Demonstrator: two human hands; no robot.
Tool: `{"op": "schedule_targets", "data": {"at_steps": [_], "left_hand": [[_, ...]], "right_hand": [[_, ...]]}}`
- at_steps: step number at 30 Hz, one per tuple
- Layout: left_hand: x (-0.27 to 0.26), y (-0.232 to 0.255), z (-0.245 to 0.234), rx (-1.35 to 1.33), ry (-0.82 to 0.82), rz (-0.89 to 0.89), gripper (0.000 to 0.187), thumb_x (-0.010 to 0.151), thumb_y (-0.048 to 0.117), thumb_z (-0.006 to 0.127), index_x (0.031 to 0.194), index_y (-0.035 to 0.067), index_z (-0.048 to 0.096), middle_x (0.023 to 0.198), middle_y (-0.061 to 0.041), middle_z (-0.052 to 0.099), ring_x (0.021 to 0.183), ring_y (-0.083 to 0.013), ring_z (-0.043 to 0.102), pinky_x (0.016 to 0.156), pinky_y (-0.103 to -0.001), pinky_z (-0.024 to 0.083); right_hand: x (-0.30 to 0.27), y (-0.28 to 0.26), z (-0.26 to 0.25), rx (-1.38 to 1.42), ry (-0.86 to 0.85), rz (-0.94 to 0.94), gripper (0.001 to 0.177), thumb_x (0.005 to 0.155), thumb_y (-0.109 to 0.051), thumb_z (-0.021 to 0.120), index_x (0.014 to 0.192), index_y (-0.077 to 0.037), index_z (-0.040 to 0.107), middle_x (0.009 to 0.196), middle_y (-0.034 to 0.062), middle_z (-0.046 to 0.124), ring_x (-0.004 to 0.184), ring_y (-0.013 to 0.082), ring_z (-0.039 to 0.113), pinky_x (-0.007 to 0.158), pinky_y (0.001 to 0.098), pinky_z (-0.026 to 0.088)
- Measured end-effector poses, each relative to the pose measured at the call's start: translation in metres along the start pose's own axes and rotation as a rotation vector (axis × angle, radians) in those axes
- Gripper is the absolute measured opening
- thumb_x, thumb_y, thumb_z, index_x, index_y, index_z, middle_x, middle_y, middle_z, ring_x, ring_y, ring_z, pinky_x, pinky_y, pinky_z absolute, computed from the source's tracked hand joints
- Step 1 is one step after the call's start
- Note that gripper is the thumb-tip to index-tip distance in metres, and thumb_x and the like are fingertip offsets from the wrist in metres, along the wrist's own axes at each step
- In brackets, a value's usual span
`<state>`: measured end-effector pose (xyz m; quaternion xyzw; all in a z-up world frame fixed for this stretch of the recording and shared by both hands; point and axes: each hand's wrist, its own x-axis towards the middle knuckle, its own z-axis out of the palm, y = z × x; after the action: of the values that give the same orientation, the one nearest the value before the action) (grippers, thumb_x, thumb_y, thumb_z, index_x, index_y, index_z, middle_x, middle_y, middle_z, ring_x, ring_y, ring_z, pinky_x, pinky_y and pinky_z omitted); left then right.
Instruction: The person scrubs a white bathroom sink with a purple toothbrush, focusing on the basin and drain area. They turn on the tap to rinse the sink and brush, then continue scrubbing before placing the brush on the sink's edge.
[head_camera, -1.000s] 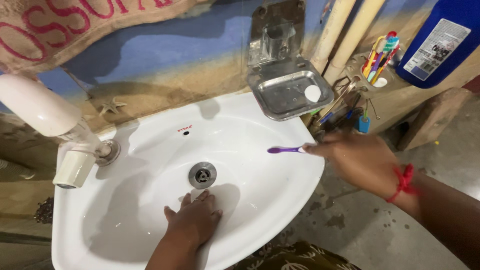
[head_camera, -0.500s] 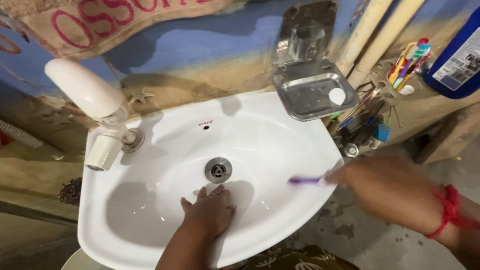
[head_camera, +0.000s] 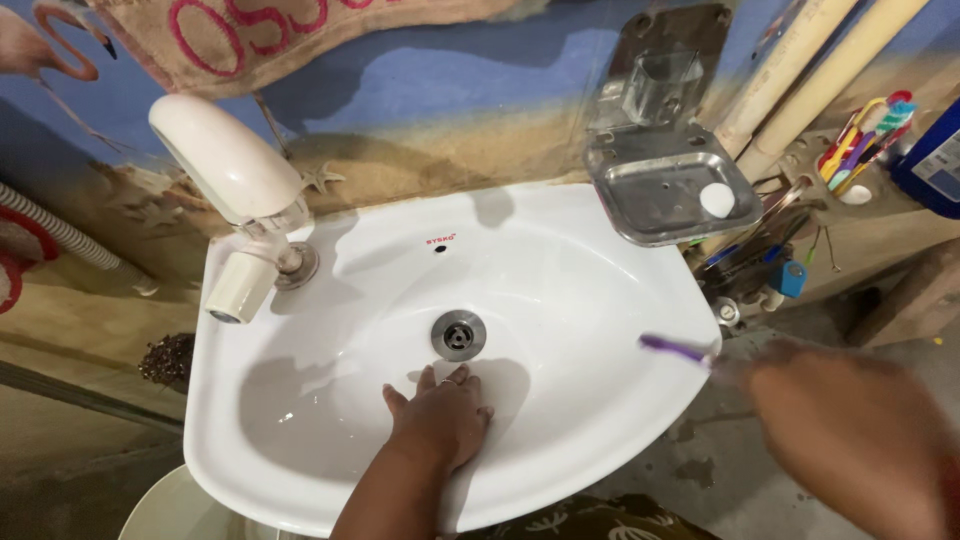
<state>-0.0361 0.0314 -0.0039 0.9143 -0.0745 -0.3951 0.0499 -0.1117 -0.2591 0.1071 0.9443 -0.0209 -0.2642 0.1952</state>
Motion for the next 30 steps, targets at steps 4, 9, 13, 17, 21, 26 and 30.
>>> {"op": "schedule_targets", "data": {"at_steps": [4,9,13,17,21,26,30], "left_hand": [[0.000,0.001,0.000,0.006,-0.017,-0.002,0.057,0.107,0.040,0.037,0.159,0.020,0.031,0.172,0.010,0.013,0.160,-0.0283,0.007,0.121,-0.074,0.008],[0.000,0.000,0.001,0.021,0.011,0.020,0.056,0.107,0.040,0.039,0.158,0.019,0.035,0.172,0.008,0.016,0.160,-0.0305,0.007,0.120,-0.075,0.009],[0.002,0.002,0.003,0.014,-0.010,0.019,0.056,0.107,0.041,0.037,0.159,0.021,0.032,0.172,0.009,0.014,0.160,-0.0292,0.007,0.120,-0.076,0.007],[0.001,-0.006,0.003,-0.001,0.011,0.026,0.056,0.107,0.040,0.038,0.159,0.020,0.032,0.172,0.008,0.015,0.160,-0.0302,0.008,0.120,-0.076,0.008],[0.006,0.000,0.002,0.005,-0.020,0.019,0.057,0.107,0.039,0.037,0.160,0.021,0.031,0.173,0.010,0.013,0.160,-0.0281,0.005,0.120,-0.076,0.008],[0.006,-0.003,0.005,0.011,-0.002,0.019,0.057,0.106,0.040,0.039,0.160,0.023,0.031,0.172,0.011,0.014,0.160,-0.0273,0.007,0.121,-0.075,0.008],[0.008,-0.003,0.004,0.012,-0.018,0.003,0.057,0.106,0.041,0.038,0.160,0.024,0.029,0.172,0.012,0.012,0.160,-0.0269,0.006,0.121,-0.075,0.008]], "right_hand": [[0.002,-0.012,-0.012,0.121,-0.144,-0.216,0.067,0.083,-0.005,0.052,0.144,-0.033,0.056,0.114,0.0033,0.069,0.093,0.0192,0.077,0.077,0.0381,0.064],[0.046,-0.037,-0.029,0.282,-0.075,0.023,0.047,0.100,-0.004,0.041,0.137,-0.023,0.061,0.107,0.0067,0.073,0.089,0.0211,0.078,0.080,0.0372,0.065],[0.072,-0.050,-0.012,0.237,0.216,-0.277,0.035,0.095,-0.014,0.048,0.120,-0.022,0.072,0.106,0.0106,0.073,0.100,0.0287,0.072,0.089,0.0465,0.057],[0.083,-0.035,-0.009,0.310,0.202,-0.456,0.045,0.083,-0.010,0.056,0.115,-0.031,0.080,0.107,0.0049,0.077,0.100,0.0245,0.074,0.087,0.0466,0.058],[0.102,-0.040,-0.014,0.201,0.304,-0.103,0.027,0.100,-0.024,0.055,0.120,-0.012,0.068,0.108,0.0154,0.070,0.093,0.0325,0.073,0.082,0.0451,0.058],[0.120,-0.076,-0.022,0.030,0.717,-0.386,0.038,0.089,-0.007,0.054,0.124,-0.011,0.066,0.104,0.0140,0.061,0.088,0.0308,0.070,0.063,0.0429,0.059],[0.107,-0.057,-0.030,0.153,0.366,-0.159,0.024,0.100,-0.018,0.052,0.116,-0.006,0.066,0.108,0.0163,0.067,0.088,0.0314,0.075,0.072,0.0454,0.060]]}}
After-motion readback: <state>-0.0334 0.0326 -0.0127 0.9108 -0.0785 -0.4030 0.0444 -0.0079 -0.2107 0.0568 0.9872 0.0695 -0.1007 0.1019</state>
